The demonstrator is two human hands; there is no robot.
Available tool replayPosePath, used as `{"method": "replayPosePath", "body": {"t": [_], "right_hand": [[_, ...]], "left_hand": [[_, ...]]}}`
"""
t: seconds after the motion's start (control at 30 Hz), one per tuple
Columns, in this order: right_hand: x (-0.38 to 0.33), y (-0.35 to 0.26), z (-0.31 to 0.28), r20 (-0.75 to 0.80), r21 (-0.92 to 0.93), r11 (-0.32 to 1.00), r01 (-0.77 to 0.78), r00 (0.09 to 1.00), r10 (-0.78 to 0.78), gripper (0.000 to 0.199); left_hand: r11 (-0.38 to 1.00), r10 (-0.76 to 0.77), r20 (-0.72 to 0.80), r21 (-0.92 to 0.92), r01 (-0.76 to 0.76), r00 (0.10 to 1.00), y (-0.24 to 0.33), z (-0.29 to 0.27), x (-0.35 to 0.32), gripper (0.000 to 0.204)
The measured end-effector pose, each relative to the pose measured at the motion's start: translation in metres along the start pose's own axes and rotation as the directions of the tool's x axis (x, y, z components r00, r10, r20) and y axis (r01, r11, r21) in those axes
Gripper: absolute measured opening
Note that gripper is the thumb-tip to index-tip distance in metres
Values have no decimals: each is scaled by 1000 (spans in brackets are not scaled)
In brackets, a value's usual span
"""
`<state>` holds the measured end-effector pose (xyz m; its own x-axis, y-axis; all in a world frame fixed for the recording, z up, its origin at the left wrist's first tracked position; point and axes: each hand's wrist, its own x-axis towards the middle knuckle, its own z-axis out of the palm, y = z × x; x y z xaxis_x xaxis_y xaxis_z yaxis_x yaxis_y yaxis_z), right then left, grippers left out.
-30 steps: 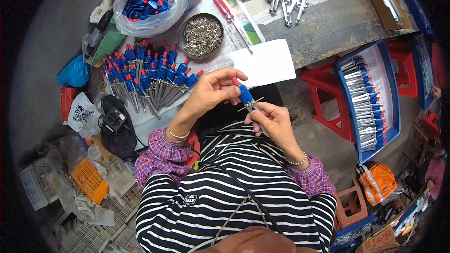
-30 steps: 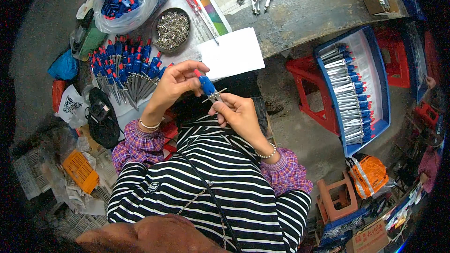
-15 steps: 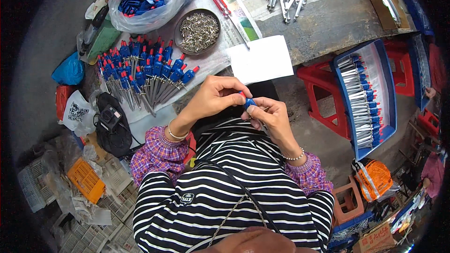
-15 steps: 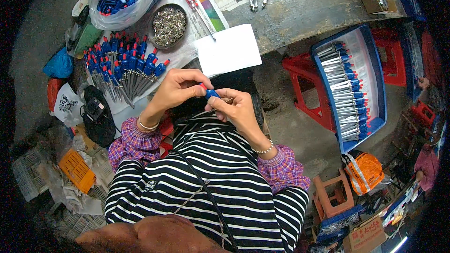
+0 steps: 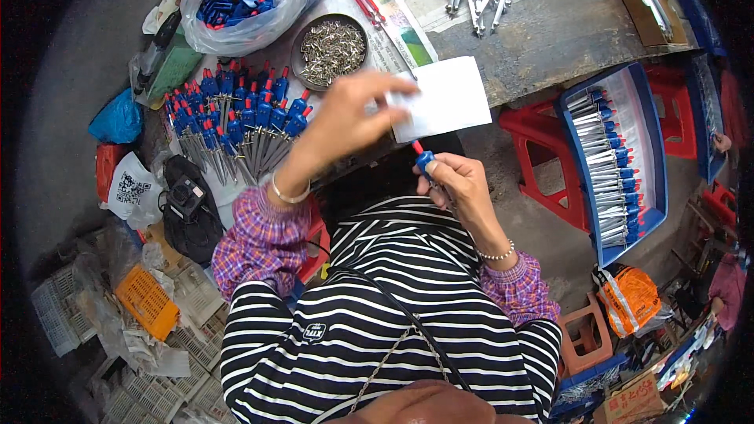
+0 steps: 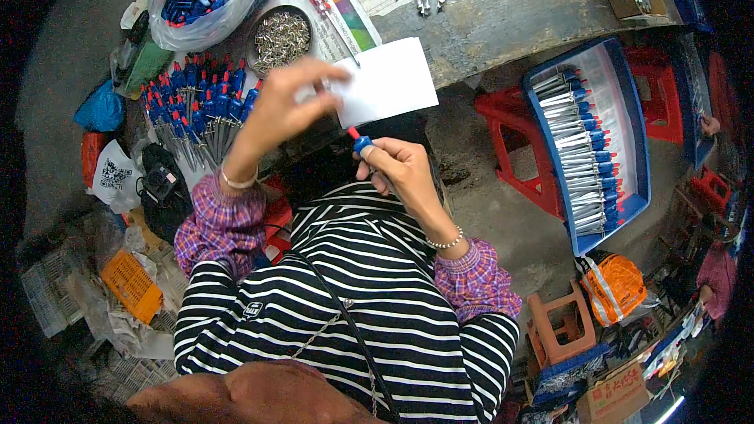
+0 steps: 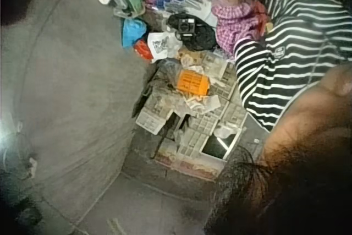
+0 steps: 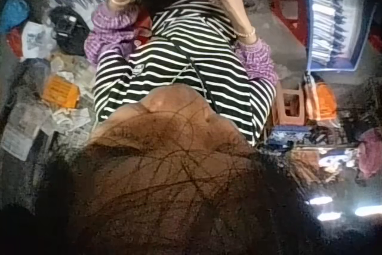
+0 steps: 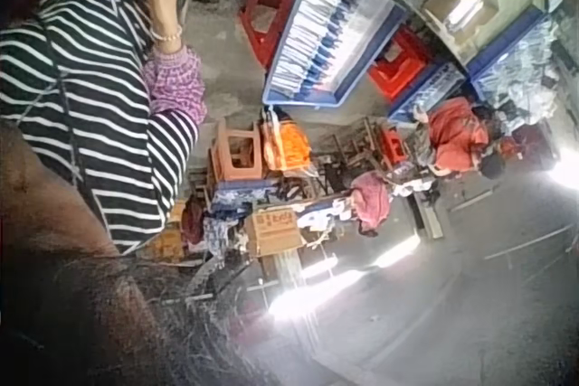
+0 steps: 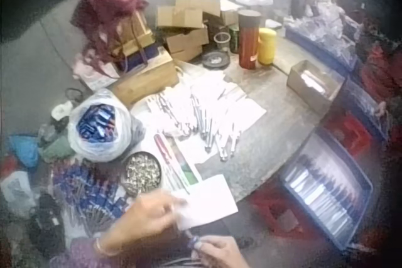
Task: Assembling screwdrivers by inserting metal shafts into blue plastic handles at a workstation.
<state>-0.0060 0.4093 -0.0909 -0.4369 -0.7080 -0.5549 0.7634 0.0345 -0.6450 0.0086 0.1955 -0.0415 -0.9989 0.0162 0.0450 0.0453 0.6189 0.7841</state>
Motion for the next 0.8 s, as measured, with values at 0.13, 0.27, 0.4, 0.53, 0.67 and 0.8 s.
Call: {"method": "replayPosePath", "body": {"t": [0.13, 0.27, 0.4, 0.53, 0.67, 0.8], "right_hand": [[9, 3, -10, -23, -19, 999, 30, 999, -31, 22], [12, 7, -14, -32, -68, 996, 57, 998, -59, 23], [13, 5, -14, -25, -72, 996, 44, 999, -45, 23], [13, 6, -17, -13, -97, 993, 72, 997, -74, 24], [13, 6, -18, -29, -147, 986, 82, 996, -88, 24], [16, 7, -15, -53, -147, 983, 109, 992, -118, 23]], "left_hand": [[760, 292, -111, 630, -160, 950, -33, -17, 49, 35], [679, 204, -54, 727, -101, 977, -47, -5, 65, 33], [592, 231, 1, 793, -141, 973, -54, -4, 71, 28], [562, 322, 44, 795, -228, 946, -51, -7, 74, 28], [666, 446, 37, 654, -359, 894, -24, -5, 74, 29], [745, 341, 133, 566, -354, 931, -17, 10, 72, 32]]}}
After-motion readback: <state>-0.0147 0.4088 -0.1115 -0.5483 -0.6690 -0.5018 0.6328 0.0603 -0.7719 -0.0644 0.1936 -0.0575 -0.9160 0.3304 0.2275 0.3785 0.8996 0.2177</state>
